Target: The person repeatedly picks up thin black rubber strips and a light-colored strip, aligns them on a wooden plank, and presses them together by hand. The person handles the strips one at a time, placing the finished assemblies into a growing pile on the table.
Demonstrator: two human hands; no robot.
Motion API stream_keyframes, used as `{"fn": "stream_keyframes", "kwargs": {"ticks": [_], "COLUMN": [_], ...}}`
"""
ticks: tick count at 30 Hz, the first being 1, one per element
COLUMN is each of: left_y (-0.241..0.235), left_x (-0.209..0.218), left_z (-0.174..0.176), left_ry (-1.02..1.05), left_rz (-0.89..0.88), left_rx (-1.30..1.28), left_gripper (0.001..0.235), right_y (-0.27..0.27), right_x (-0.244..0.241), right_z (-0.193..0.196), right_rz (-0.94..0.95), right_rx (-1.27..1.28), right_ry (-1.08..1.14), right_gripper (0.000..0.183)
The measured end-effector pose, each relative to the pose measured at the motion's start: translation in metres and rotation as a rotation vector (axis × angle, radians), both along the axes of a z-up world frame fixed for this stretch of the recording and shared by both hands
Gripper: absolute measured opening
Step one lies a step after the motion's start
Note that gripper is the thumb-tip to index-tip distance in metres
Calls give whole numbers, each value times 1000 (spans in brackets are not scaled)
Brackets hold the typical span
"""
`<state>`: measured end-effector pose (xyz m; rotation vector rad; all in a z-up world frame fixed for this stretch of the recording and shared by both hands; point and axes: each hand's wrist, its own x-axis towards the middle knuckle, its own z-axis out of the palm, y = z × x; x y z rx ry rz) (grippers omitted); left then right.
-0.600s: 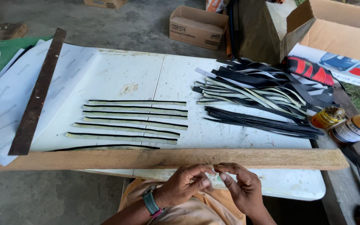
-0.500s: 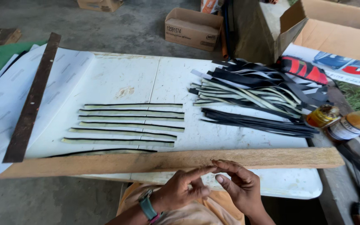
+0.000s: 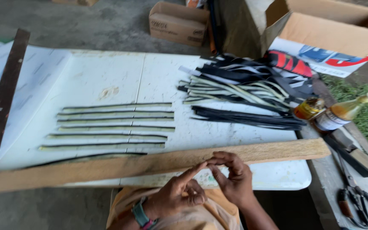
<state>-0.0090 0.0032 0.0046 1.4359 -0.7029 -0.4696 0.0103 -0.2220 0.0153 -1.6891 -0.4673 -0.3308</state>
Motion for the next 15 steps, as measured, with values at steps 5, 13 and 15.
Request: {"fn": "stream_keyframes", "kwargs": {"ticks": [5, 13, 15], "left_y": [4, 3, 1], "left_x": [1, 11, 13], "left_z": [-6, 3, 9], "left_ry": [241, 287, 201], "left_rz": [-215, -374, -319], "left_rx": [-202, -258, -223], "left_gripper": [102, 107, 105], "right_y": [1, 2, 1], "right_x": [-8, -2, 0], "right_z": [20, 31, 29], "right_rz": [-88, -72, -69], "right_rx": [-198, -237, -211], "right_ry": [-217, -352, -285], "right_gripper": [33, 42, 43]}}
